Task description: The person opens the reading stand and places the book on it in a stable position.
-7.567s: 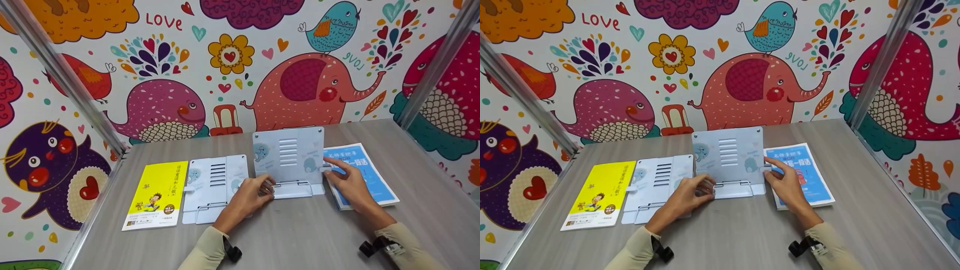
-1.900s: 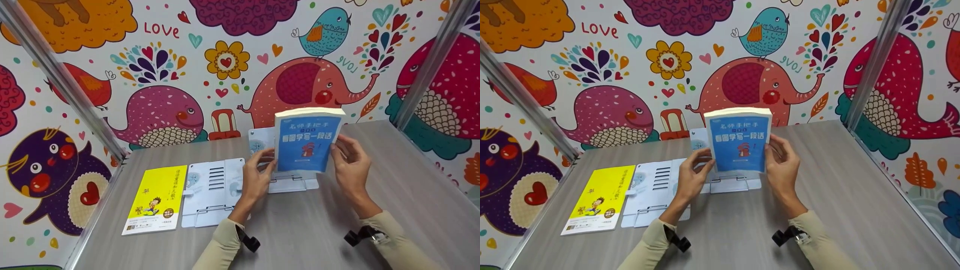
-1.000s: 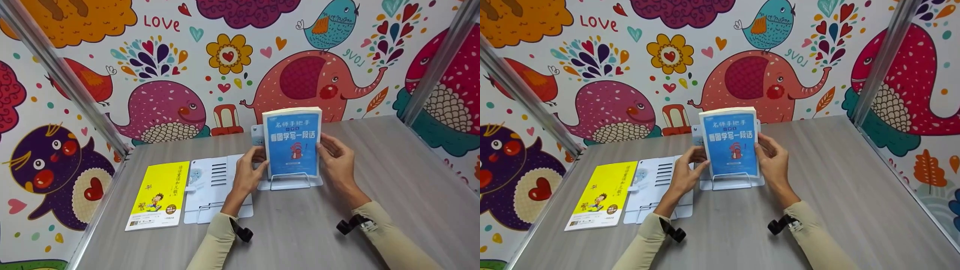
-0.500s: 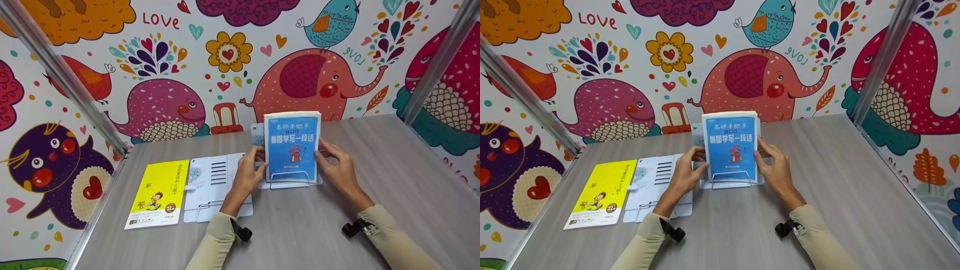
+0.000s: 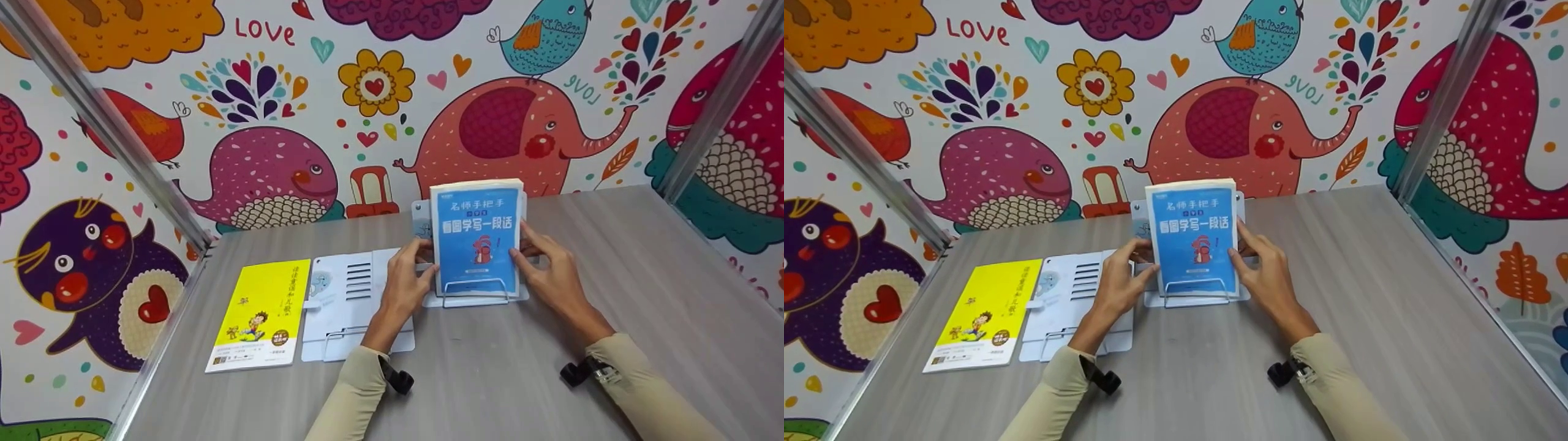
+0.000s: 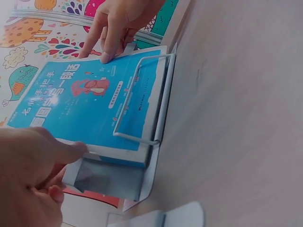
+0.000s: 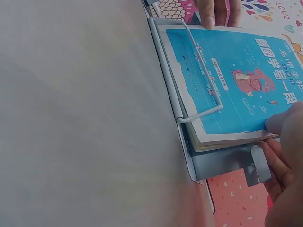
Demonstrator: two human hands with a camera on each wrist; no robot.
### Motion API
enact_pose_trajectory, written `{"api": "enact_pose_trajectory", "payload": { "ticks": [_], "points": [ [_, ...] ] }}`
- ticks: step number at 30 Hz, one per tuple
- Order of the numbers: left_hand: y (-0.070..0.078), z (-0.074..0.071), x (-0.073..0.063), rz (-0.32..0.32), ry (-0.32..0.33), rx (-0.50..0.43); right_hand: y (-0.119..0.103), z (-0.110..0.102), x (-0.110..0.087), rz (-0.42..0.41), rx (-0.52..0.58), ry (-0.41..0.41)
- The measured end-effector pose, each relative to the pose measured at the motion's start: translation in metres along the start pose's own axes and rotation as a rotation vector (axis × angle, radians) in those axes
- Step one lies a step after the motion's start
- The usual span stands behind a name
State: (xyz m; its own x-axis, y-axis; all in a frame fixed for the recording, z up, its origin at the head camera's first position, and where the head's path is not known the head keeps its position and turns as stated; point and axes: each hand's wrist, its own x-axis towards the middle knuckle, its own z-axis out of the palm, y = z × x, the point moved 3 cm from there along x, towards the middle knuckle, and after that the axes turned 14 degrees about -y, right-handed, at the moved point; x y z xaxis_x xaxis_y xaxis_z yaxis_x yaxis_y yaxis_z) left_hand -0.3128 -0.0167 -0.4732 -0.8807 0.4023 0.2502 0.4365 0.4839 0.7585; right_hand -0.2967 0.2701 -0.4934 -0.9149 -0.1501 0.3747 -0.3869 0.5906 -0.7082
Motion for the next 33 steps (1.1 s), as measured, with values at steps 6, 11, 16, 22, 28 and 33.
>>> {"api": "enact_pose_trajectory", "payload": {
  "ticks": [6,11,16,22,28,33],
  "points": [
    [-0.0012,0.0,-0.0006,-0.001,0.024,-0.005,0.0001,-0.0002,0.0017,0.005,-0.033,-0.009],
    [-0.0025,-0.002,-0.0005,-0.001,0.015,-0.016,-0.0004,-0.0007,0.0022,0.022,-0.052,-0.015],
    [-0.0002,-0.004,-0.0013,-0.001,0.008,0.005,0.0,-0.0027,0.0046,0.017,-0.052,-0.021],
    [-0.0002,-0.0036,-0.0029,-0.004,0.015,0.02,0.0013,-0.0064,0.0049,0.012,-0.041,-0.034],
    [-0.0025,0.0004,-0.0051,0.003,0.058,-0.009,0.0008,-0.0088,0.004,0.007,-0.027,-0.036],
    [-0.0038,0.0001,-0.0074,-0.008,0.081,-0.017,0.0029,-0.0072,0.0045,-0.001,-0.021,-0.032]
  ]
}}
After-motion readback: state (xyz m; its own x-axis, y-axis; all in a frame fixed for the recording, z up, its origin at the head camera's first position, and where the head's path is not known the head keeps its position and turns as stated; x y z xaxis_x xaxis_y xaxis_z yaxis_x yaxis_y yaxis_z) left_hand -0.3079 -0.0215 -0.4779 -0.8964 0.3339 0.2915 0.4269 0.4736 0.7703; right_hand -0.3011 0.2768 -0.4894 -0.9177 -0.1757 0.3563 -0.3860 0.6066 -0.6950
